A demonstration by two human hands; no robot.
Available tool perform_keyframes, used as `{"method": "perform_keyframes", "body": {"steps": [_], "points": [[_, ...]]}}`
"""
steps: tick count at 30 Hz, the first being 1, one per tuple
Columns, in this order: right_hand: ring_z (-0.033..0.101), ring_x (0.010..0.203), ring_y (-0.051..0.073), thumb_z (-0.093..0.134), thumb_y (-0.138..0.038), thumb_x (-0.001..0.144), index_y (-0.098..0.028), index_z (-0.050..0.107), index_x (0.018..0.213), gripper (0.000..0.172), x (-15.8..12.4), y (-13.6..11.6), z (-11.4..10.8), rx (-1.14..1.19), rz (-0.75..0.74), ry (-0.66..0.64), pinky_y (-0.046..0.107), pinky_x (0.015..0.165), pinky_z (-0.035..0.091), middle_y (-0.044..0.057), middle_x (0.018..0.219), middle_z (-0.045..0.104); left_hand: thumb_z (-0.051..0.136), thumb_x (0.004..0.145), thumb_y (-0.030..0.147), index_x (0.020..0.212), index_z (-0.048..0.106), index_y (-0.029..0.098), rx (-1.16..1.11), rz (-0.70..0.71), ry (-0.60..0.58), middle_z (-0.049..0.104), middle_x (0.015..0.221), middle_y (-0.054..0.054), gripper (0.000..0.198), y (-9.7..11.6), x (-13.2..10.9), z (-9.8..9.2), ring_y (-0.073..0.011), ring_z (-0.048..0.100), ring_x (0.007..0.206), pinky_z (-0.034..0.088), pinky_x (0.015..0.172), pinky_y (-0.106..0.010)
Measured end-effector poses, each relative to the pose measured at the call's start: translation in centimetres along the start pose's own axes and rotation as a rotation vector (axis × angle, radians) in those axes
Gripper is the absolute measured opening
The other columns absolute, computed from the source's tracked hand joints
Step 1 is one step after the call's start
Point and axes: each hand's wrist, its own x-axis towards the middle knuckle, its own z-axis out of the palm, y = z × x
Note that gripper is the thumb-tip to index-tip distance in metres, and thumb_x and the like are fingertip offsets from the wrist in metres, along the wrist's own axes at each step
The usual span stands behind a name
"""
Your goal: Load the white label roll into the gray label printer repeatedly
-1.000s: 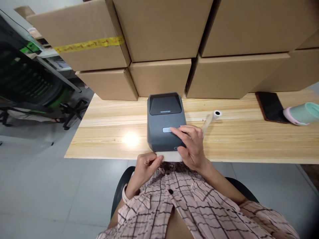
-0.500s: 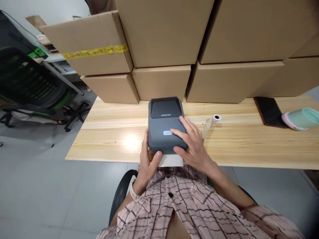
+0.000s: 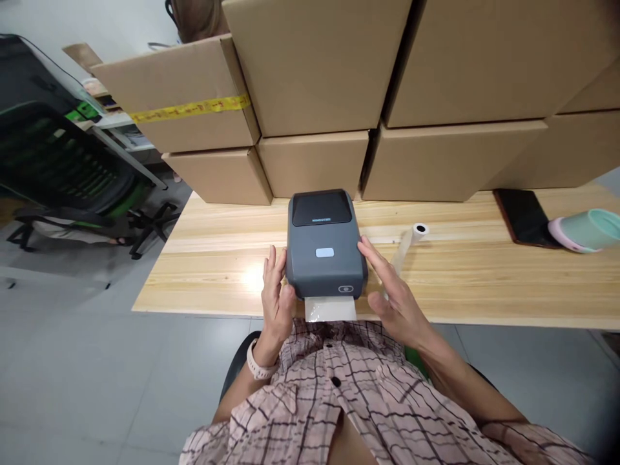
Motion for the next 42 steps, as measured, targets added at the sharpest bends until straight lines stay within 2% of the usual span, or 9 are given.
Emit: {"method": "perform_keyframes", "body": {"steps": [9, 14, 18, 23, 28, 30, 33, 36, 42], "points": [[0.013, 0.162, 0.032, 0.032, -0.084, 0.092, -0.035, 0.004, 0.166, 0.093, 7.3, -1.6, -2.8, -0.073, -0.204, 0.031, 0.059, 0.131, 0.017, 0.001, 0.176, 0.01, 0.046, 0.101, 0.059, 0.157, 0.037, 0.037, -0.257, 0.147, 0.085, 0.041, 0.166, -0.003, 0.061, 0.2, 6.8, 0.9, -0.0271, 0.036, 0.155, 0.028, 0.129, -0.043], [0.013, 0.162, 0.028, 0.03, -0.081, 0.095, -0.032, 0.005, 0.166, 0.089, 15.2, -2.4, -4.0, -0.194, -0.299, 0.172, 0.052, 0.133, 0.013, 0.002, 0.174, 0.018, 0.074, 0.086, 0.043, 0.162, 0.022, 0.037, -0.305, -0.065, -0.193, 0.023, 0.174, -0.003, 0.093, -2.4, 11.3, 1.2, -0.0272, 0.015, 0.162, 0.015, 0.132, -0.045], [0.018, 0.161, 0.025, 0.035, -0.076, 0.097, -0.031, 0.01, 0.164, 0.085, 19.3, -2.4, -4.7, -0.217, -0.297, 0.206, 0.047, 0.132, 0.018, 0.003, 0.174, 0.021, 0.075, 0.073, 0.022, 0.165, 0.015, 0.034, -0.405, -0.308, -0.353, 0.017, 0.175, -0.002, 0.11, -4.2, 11.2, 1.6, -0.029, 0.018, 0.162, 0.019, 0.132, -0.044], [0.029, 0.158, 0.025, 0.047, -0.063, 0.098, -0.024, 0.014, 0.162, 0.082, 23.4, -1.1, -5.6, -0.19, -0.291, 0.188, 0.049, 0.13, 0.026, 0.007, 0.172, 0.027, 0.068, 0.068, 0.015, 0.165, 0.02, 0.026, -0.447, -0.303, -0.325, 0.025, 0.173, -0.004, 0.109, -4.4, 10.5, 1.9, -0.0289, 0.019, 0.161, 0.022, 0.131, -0.039], [0.023, 0.159, 0.03, 0.049, -0.056, 0.099, -0.033, 0.017, 0.164, 0.076, 21.6, -2.1, -4.7, -0.398, -0.356, 0.304, 0.06, 0.128, 0.025, 0.003, 0.169, 0.034, 0.069, 0.068, 0.015, 0.163, 0.027, 0.026, -0.433, -0.278, -0.289, 0.024, 0.173, -0.006, 0.104, -4.2, 10.6, 1.9, -0.029, 0.02, 0.161, 0.02, 0.131, -0.041], [0.036, 0.153, 0.034, 0.048, -0.052, 0.1, -0.031, 0.026, 0.162, 0.07, 19.3, -2.6, -3.6, -0.48, -0.433, 0.194, 0.062, 0.122, 0.033, 0.007, 0.159, 0.048, 0.069, 0.067, 0.015, 0.162, 0.028, 0.025, -0.458, -0.272, -0.28, 0.024, 0.173, -0.007, 0.104, -4.3, 10.6, 2.0, -0.0293, 0.021, 0.161, 0.021, 0.131, -0.042], [0.062, 0.129, 0.035, 0.053, -0.049, 0.097, -0.025, 0.021, 0.165, 0.078, 16.8, -2.3, -1.8, -0.515, -0.381, -0.248, 0.055, 0.105, 0.049, 0.011, 0.139, 0.067, 0.068, 0.067, 0.015, 0.163, 0.025, 0.025, -0.492, -0.252, -0.292, 0.026, 0.172, -0.008, 0.106, -4.4, 10.5, 2.1, -0.0313, 0.024, 0.16, 0.023, 0.13, -0.045], [0.066, 0.124, 0.039, 0.059, -0.053, 0.093, -0.023, 0.01, 0.167, 0.094, 16.9, -1.3, -0.4, -0.624, -0.235, -0.6, 0.053, 0.098, 0.052, 0.017, 0.14, 0.067, 0.064, 0.064, 0.01, 0.164, 0.021, 0.025, -0.502, -0.251, -0.296, 0.026, 0.172, -0.009, 0.109, -4.5, 10.6, 2.2, -0.0323, 0.027, 0.158, 0.025, 0.129, -0.048], [0.067, 0.121, 0.043, 0.078, -0.047, 0.077, -0.022, 0.017, 0.167, 0.111, 19.4, -0.5, 0.6, -0.7, -0.145, -0.746, 0.055, 0.097, 0.053, 0.02, 0.143, 0.064, 0.062, 0.063, 0.009, 0.164, 0.016, 0.026, -0.509, -0.244, -0.303, 0.025, 0.173, -0.009, 0.113, -4.7, 10.7, 2.3, -0.0298, 0.028, 0.158, 0.024, 0.13, -0.048]]}}
